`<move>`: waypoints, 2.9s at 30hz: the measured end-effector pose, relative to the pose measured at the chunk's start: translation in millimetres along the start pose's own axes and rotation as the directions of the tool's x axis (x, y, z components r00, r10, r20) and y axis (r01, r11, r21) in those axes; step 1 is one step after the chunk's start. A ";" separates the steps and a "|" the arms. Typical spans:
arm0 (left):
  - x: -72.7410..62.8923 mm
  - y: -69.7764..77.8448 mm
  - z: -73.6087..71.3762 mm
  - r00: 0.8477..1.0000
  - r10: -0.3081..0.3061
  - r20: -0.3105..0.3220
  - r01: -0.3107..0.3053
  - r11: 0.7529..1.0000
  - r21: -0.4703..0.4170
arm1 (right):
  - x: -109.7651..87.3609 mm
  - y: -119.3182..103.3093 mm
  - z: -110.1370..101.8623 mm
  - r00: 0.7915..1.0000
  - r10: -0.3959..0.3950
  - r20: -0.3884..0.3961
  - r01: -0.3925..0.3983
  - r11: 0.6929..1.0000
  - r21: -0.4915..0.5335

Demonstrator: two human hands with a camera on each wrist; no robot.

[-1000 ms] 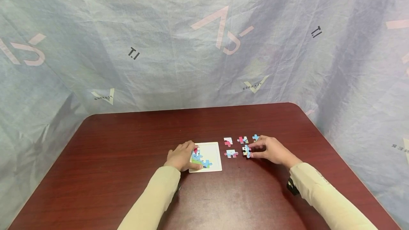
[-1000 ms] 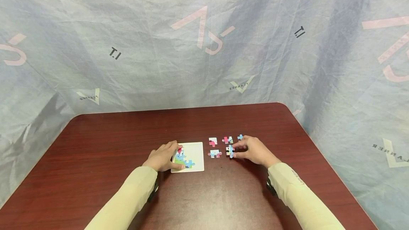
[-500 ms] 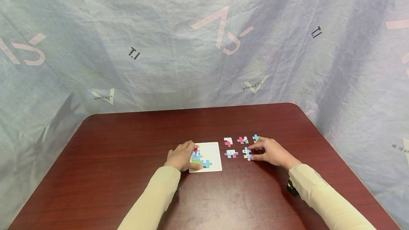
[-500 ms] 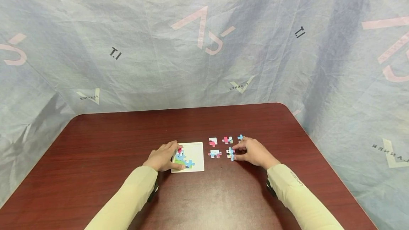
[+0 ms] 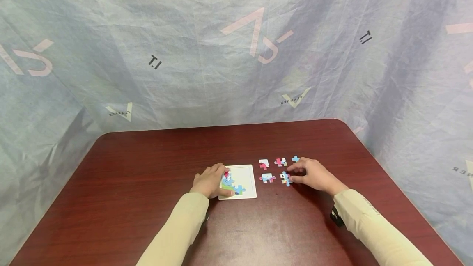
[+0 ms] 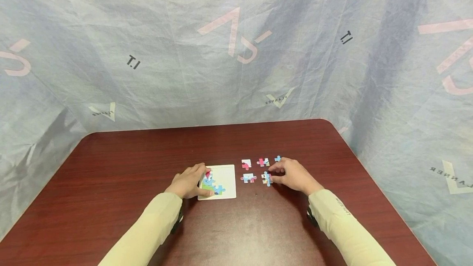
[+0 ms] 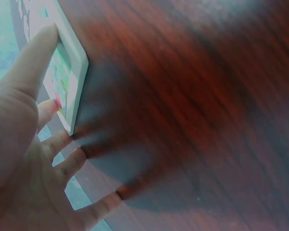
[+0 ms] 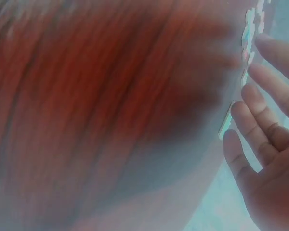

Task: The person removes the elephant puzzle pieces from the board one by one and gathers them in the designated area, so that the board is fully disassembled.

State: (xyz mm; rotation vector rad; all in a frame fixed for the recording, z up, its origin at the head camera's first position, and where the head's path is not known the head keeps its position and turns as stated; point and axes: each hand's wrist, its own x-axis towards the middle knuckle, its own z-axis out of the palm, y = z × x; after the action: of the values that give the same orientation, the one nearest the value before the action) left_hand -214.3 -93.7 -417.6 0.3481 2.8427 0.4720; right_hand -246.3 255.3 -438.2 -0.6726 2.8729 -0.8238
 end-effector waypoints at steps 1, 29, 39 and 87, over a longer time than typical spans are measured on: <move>0.0 -0.1 0.0 1.000 -0.001 0.000 0.001 1.000 0.000 | 0.3 -0.5 0.1 1.000 0.004 -0.010 -0.004 1.000 0.015; -2.3 1.9 0.1 0.999 0.026 -0.024 -0.025 1.000 0.009 | 18.4 -51.0 28.7 0.996 0.018 -0.092 0.010 0.954 0.301; -2.1 1.4 0.8 0.999 0.027 -0.027 -0.027 1.000 0.008 | 24.6 -67.1 43.3 0.997 -0.019 -0.078 0.040 0.959 0.280; -0.6 1.5 1.6 1.000 -0.019 0.002 0.019 1.000 0.009 | 44.5 -124.3 80.9 0.996 -0.085 0.003 0.085 0.995 0.054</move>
State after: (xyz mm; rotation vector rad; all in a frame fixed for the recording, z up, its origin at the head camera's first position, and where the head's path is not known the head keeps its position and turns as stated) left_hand -213.0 -92.0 -418.4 0.3234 2.8448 0.4545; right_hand -222.5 102.4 -440.4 -0.7948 2.8233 -0.9045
